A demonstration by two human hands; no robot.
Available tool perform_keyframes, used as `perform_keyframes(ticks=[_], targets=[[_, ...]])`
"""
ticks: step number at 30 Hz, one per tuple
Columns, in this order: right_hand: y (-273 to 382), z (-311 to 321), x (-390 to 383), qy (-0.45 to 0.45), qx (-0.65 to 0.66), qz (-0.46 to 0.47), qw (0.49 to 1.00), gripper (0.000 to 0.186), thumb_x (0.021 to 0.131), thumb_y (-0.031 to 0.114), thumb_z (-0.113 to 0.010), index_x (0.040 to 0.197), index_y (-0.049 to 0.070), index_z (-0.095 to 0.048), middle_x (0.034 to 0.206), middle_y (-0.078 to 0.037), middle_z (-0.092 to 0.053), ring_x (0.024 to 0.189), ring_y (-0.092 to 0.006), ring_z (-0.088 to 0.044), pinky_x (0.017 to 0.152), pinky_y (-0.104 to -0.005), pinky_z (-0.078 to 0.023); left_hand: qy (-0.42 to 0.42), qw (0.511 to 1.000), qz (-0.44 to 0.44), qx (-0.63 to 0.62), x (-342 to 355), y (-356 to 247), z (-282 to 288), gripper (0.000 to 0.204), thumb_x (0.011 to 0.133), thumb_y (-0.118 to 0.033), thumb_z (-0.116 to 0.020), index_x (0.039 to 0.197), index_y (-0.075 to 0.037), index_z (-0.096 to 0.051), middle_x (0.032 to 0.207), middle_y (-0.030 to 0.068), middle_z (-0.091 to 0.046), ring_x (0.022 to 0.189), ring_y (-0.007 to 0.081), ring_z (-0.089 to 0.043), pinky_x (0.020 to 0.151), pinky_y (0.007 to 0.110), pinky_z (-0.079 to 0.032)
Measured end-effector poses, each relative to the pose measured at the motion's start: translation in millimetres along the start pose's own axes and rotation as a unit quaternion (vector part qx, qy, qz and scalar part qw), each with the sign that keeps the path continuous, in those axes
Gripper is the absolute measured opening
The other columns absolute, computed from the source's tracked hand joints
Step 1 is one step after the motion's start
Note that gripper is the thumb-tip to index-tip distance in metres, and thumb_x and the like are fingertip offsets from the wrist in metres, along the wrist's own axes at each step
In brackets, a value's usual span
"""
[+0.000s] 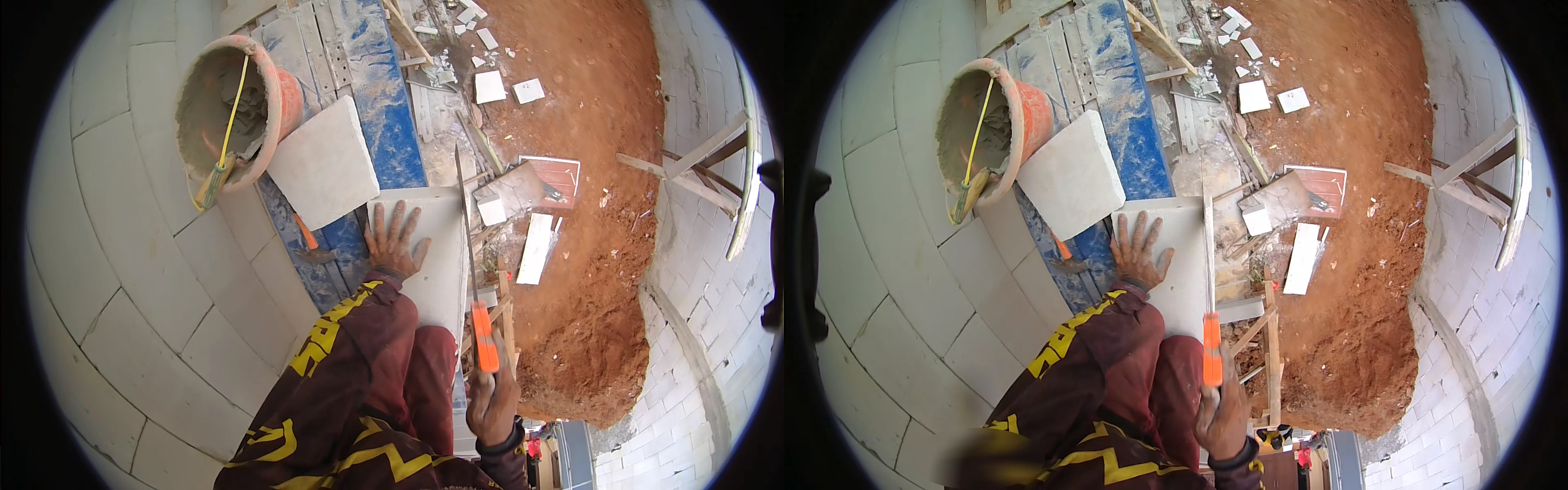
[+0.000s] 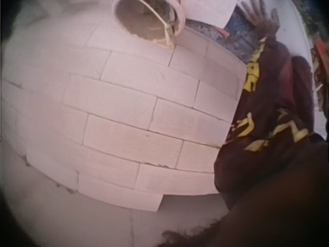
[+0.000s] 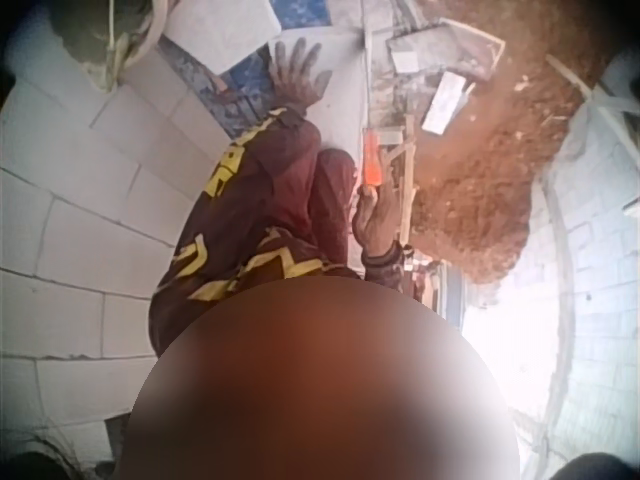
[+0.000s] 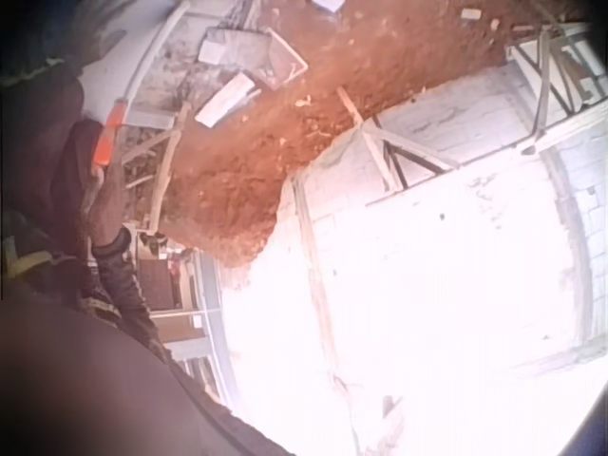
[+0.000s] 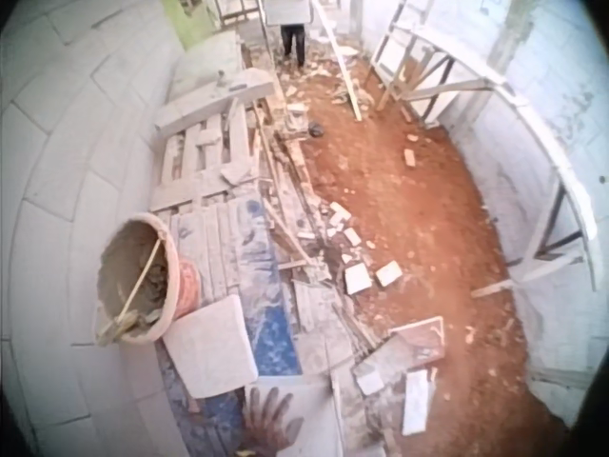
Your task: The person measures a wall and a white tile with a tape measure, then uses a hand saw to cut the tile on a wooden workbench. The person holds the tile with one hand and saws with the other, producing cut pieces.
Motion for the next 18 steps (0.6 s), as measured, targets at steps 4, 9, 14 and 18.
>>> perform_keyframes(ticks=[4,9,14,18], targets=[[-32.7,-23.0,68.5,0.020,0.022,-0.031,0.999,0.050,0.105,0.014,-0.046,0.151,-0.003,-0.039,0.123,-0.032,-0.062,0.088,-0.0416,-0.066,0.077,-0.0452,-0.053,0.030,0.999,0.012,0.011,-1.6,1.1,-1.3,0.073,0.088,-0.044,-0.070,0.154,-0.024,-0.046,0.164,0.0091,-0.035,0.153,0.0444,-0.019,0.112,0.065,-0.022],[-3.9,1.6,-34.0,0.008,0.051,-0.135,0.989,0.062,0.109,0.041,-0.038,0.152,-0.004,-0.039,0.070,-0.006,-0.056,0.055,-0.0109,-0.051,0.053,-0.0255,-0.043,-0.002,1.000,-0.006,-0.001,0.9,3.1,-1.9,0.073,0.088,-0.044,-0.069,0.154,-0.024,-0.046,0.164,0.0091,-0.034,0.153,0.0445,-0.019,0.112,0.064,-0.022],[31.5,16.9,-29.9,0.002,0.074,-0.080,0.994,0.060,0.109,0.039,-0.041,0.151,-0.004,-0.040,0.068,-0.006,-0.057,0.052,-0.0136,-0.053,0.052,-0.0295,-0.044,0.009,1.000,-0.004,0.002,2.1,2.9,-2.2,0.074,0.088,-0.044,-0.069,0.154,-0.024,-0.045,0.164,0.0091,-0.034,0.152,0.0453,-0.020,0.112,0.064,-0.023],[-17.6,-18.7,72.0,0.010,0.003,0.013,1.000,0.051,0.106,0.017,-0.042,0.152,-0.004,-0.039,0.075,-0.017,-0.060,0.060,-0.0277,-0.058,0.058,-0.0385,-0.048,-0.010,1.000,-0.012,0.004,0.0,1.3,2.6,0.074,0.088,-0.045,-0.069,0.155,-0.024,-0.045,0.163,0.0091,-0.035,0.151,0.0453,-0.021,0.111,0.063,-0.024]])
Point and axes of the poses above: each hand's wrist, its own x-axis towards the middle knuckle, its own z-axis out of the back of the hand, y = z × x, the point moved 4 cm from there along x, towards the middle knuckle
